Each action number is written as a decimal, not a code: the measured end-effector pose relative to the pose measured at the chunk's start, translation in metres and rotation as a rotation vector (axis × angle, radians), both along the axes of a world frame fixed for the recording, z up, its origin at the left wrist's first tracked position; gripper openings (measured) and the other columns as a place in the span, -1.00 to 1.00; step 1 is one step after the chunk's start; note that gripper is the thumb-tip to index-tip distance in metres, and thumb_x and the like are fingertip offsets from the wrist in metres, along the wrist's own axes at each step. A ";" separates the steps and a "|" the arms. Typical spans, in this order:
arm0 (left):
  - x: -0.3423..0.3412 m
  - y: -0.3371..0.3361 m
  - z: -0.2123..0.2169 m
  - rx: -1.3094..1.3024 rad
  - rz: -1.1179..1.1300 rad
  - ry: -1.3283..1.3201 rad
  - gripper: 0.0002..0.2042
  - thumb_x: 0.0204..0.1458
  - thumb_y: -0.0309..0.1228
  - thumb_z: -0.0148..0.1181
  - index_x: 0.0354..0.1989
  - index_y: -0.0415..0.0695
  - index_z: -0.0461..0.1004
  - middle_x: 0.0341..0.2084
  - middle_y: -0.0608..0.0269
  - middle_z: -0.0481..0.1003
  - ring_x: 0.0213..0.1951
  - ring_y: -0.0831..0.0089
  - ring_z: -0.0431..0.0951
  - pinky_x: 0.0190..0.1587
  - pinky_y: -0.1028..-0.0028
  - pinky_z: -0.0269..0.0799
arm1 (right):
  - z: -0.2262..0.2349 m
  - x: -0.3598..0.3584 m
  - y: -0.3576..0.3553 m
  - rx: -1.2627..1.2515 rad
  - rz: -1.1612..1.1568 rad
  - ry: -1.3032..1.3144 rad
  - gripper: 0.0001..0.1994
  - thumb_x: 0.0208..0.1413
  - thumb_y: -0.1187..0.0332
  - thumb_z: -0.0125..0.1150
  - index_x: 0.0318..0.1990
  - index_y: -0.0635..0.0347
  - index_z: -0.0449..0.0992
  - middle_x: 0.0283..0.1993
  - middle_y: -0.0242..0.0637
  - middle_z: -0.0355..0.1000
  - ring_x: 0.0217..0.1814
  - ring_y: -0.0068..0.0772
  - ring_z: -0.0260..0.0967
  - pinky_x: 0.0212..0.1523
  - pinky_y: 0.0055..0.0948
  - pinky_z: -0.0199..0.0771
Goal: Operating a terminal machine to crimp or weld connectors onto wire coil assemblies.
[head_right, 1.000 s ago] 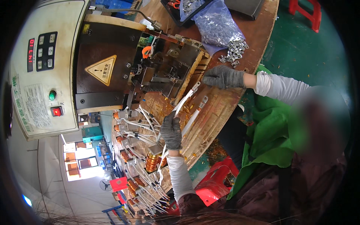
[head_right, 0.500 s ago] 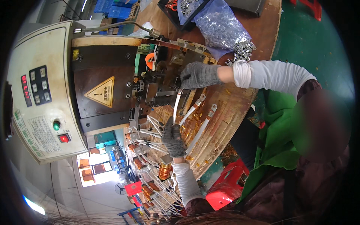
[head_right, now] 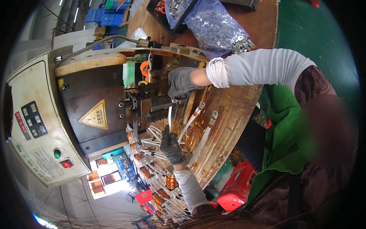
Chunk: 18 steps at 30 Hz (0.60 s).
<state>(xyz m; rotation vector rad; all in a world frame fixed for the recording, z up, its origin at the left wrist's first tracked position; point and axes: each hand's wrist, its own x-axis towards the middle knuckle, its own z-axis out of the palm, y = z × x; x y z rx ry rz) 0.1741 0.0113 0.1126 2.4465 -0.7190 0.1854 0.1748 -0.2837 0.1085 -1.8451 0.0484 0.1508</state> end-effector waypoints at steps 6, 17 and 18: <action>0.003 0.003 -0.002 0.022 0.019 -0.005 -0.68 0.05 -0.60 -0.01 0.01 -0.21 0.45 -0.48 0.37 0.45 -0.44 0.62 0.37 -0.34 0.58 0.33 | 0.003 0.003 0.000 0.099 0.039 0.079 -0.78 -0.10 0.26 0.12 -0.55 0.19 0.58 -0.60 -0.31 0.48 -0.54 -0.39 0.44 -0.42 -0.42 0.43; -0.002 -0.004 0.002 0.051 0.033 0.008 -0.72 0.00 -0.54 0.04 -0.08 -0.20 0.50 -0.36 0.04 0.51 -0.32 0.22 0.48 -0.14 0.29 0.34 | -0.002 0.006 0.001 0.097 0.019 0.048 -0.78 -0.15 0.25 0.12 -0.56 0.22 0.57 -0.62 -0.26 0.46 -0.57 -0.37 0.42 -0.46 -0.42 0.40; -0.001 -0.004 0.002 0.124 -0.007 -0.077 -0.70 0.03 -0.57 0.03 -0.03 -0.25 0.47 -0.29 0.18 0.55 -0.31 0.48 0.48 -0.19 0.47 0.39 | -0.002 0.006 0.001 0.107 0.008 0.029 -0.76 -0.07 0.22 0.12 -0.63 0.09 0.57 -0.68 -0.37 0.43 -0.70 -0.41 0.34 -0.66 -0.43 0.30</action>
